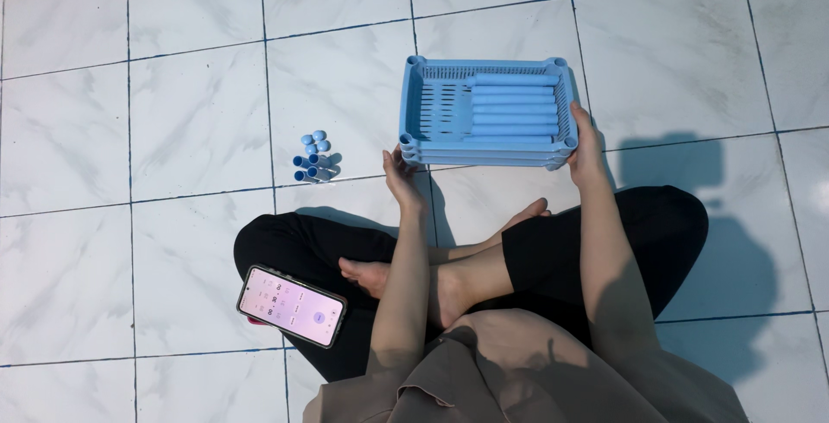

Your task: The person sits on a tiled floor and assembles a blue plastic rack by inserting cylindrical rods into slots and attaching small spherical caps to the corners. The person handles the rack and components by hand, aligning parts and securing them into place.

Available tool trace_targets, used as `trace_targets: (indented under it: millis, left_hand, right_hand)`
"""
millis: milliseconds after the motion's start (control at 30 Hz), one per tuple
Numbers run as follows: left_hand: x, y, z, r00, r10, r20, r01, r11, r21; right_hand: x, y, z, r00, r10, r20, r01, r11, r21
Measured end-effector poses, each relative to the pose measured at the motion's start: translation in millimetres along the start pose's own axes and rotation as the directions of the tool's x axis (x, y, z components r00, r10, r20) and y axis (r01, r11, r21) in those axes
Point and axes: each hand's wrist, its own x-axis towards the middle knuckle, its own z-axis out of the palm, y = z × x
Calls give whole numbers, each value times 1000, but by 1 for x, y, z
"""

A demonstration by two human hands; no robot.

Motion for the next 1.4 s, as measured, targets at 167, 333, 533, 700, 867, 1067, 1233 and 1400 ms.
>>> trace_targets:
  millis: [167,333,533,700,867,1067,1233,1400]
  left_hand:
    - [2,-2,0,1000,2,-9,-2,1000,11]
    - [4,-3,-3,994,84,66,-78,993,-85]
    - [5,-3,0,995,104,1,-104,991,-90]
    - [-2,-4,3,991,132,27,-134,986,96]
    - [-6,-7,6,982,165,91,-184,944,275]
    - [-19,-8,12,970,205,130,-236,919,316]
    - [-12,7,3,966,256,-25,-247,952,181]
    - [-13,25,-7,961,228,-157,-218,973,79]
  right_hand:
    - [-3,-3,1,999,26,32,-26,1000,9]
    - [-1,0,-2,998,22,60,-23,999,29]
    - [-1,7,5,996,-11,86,7,999,44]
    - [-14,17,23,998,-2,62,-4,995,99]
    - [-23,32,36,992,74,101,-87,988,131]
    - [-40,73,61,952,160,261,-195,974,114]
    - [-61,110,87,832,149,535,-322,914,247]
    - [-81,109,96,725,254,640,-388,918,75]
